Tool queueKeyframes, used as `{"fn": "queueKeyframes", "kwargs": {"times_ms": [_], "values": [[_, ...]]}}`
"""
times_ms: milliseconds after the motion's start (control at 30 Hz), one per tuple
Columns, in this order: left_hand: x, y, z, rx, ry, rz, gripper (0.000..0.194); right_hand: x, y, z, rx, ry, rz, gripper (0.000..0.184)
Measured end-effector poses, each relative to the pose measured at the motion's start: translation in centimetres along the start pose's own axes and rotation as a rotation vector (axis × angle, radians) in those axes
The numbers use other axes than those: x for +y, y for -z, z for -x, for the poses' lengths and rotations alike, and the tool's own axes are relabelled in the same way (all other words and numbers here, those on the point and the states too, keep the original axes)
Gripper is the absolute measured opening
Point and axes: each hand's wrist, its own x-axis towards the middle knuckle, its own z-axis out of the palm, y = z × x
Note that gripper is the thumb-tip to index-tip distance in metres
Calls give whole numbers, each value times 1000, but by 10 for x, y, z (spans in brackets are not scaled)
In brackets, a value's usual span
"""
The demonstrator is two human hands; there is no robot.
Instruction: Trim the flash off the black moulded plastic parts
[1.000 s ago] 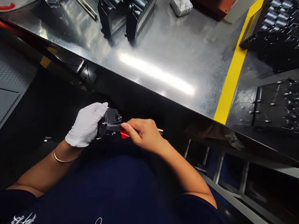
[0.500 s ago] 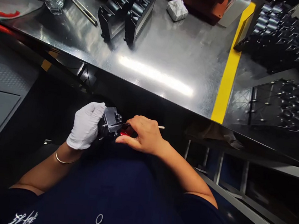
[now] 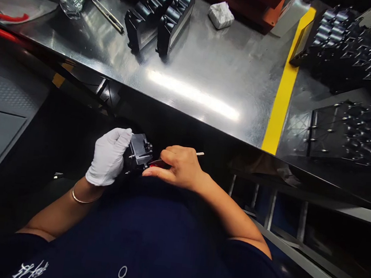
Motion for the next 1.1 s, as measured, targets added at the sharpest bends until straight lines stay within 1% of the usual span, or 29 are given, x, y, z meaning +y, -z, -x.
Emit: {"fn": "queueKeyframes", "kwargs": {"times_ms": [133, 300, 467, 533, 633, 700, 800, 1000, 1100], "values": [[0, 0, 1, -12, 4, 11, 37, 1, 0, 0, -5, -50, 11, 66], [-3, 0, 2, -58, 13, 14, 33, 5, 2, 0, -132, -26, -92, 65], [-4, -2, 2, -98, 72, 36, 36, 6, 2, 0, -70, -43, -42, 66], [-4, -2, 2, -100, 74, 50, 39, 5, 1, 0, -76, -37, -36, 66], [-5, -2, 1, -100, 61, 65, 39, 7, -2, 1, -89, 3, -105, 63], [-6, -1, 2, -101, 56, 68, 37, 8, -3, 2, -57, 23, -150, 61], [-7, -1, 2, -96, 54, 56, 36, 9, -3, 3, -1, 30, -135, 60], [-6, -4, 2, -79, 66, 49, 38, 3, 1, 1, -64, 55, -14, 63], [-5, -5, 3, -86, 54, 47, 38, 2, 0, 0, -66, 71, -13, 63]]}}
